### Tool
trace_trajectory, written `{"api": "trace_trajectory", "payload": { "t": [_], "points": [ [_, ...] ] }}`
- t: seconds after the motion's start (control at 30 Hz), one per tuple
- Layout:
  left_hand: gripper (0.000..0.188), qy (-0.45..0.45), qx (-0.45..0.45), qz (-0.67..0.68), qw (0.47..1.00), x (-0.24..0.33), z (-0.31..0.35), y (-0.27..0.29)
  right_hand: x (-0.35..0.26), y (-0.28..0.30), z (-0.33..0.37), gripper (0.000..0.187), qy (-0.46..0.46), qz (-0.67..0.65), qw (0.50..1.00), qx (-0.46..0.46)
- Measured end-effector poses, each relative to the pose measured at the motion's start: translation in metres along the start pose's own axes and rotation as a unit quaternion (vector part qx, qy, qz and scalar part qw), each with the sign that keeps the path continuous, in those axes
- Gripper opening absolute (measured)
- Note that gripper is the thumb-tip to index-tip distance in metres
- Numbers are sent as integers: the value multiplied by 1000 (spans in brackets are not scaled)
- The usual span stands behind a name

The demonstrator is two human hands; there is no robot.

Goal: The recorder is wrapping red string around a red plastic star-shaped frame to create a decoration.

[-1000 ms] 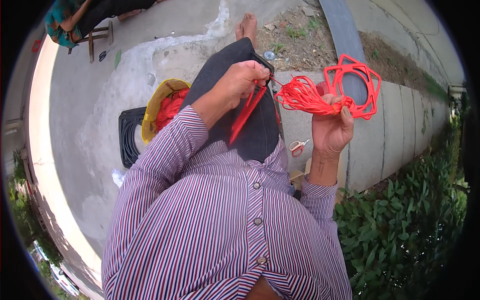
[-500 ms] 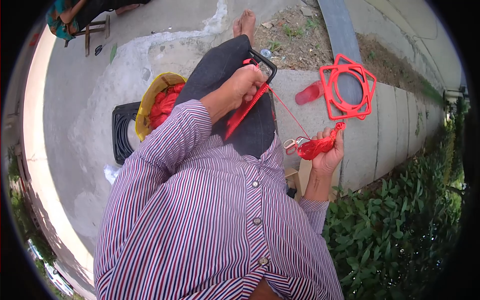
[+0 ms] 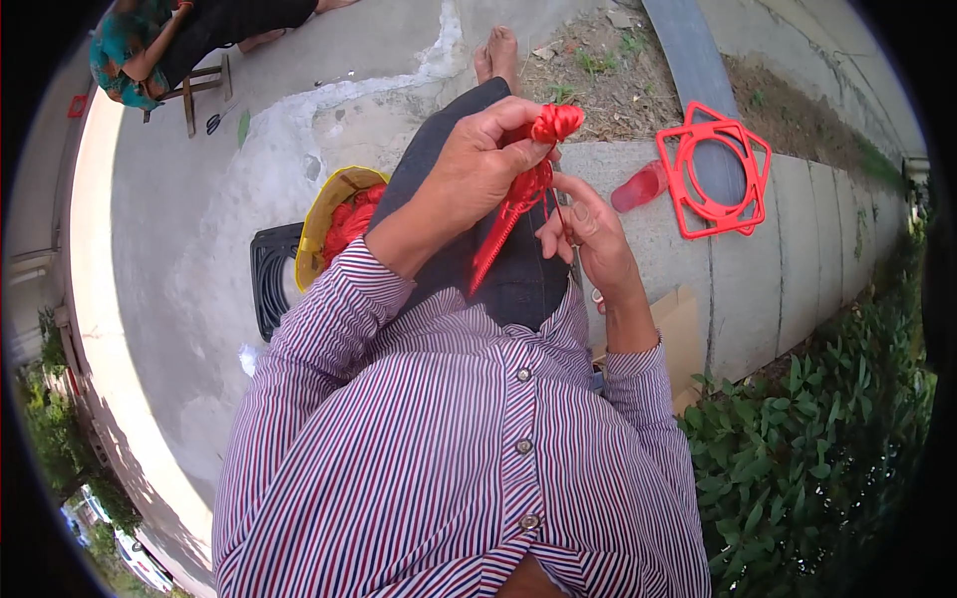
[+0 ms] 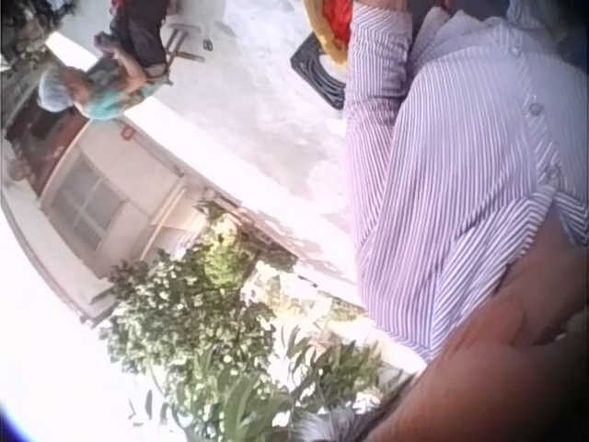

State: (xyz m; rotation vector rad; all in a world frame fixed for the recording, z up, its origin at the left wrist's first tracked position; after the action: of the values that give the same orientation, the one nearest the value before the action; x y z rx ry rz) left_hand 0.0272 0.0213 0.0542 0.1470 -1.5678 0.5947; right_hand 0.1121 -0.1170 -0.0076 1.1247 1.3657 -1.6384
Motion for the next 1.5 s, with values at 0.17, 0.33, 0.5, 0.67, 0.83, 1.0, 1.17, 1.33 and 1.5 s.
{"api": "trace_trajectory", "payload": {
  "t": [0.17,0.33,0.5,0.67,0.83,1.0,1.17,1.33,1.5],
  "points": [
    [14,-307,67,-514,798,-1,-28,28,-11,44,-22,31,101,0,973,209],
    [13,-112,73,-697,704,-46,-47,26,0,29,-48,34,96,443,865,217],
    [21,-18,89,-478,873,-63,-38,26,8,34,-48,39,-65,340,912,222],
    [30,-241,99,-452,853,-51,-7,22,-40,31,-5,19,244,299,860,335],
    [34,60,-1,-219,974,-86,2,12,-44,-26,27,23,175,-87,977,86],
    [24,71,6,-159,985,-90,2,10,-21,-78,51,31,66,-1,994,84],
    [25,123,-25,-205,971,-91,-3,6,-110,-86,68,40,289,25,950,114],
    [25,-59,105,-413,902,-66,-3,3,-175,-78,82,39,421,49,901,-92],
    [25,51,119,-80,988,-57,-30,31,-97,-1,21,18,156,494,843,148]
  ]
}}
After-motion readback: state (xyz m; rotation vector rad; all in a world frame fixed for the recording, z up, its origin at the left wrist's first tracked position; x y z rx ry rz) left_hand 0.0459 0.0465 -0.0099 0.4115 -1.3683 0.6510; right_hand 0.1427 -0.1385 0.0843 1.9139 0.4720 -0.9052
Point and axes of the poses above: each hand's wrist, its own z-axis away from the middle knuckle, its own y-axis out of the back of the hand, x = y × z, the point moved 5 cm from there along -z, towards the middle knuckle, and after that the axes turned 3 degrees about y, right-handed, at the moved point
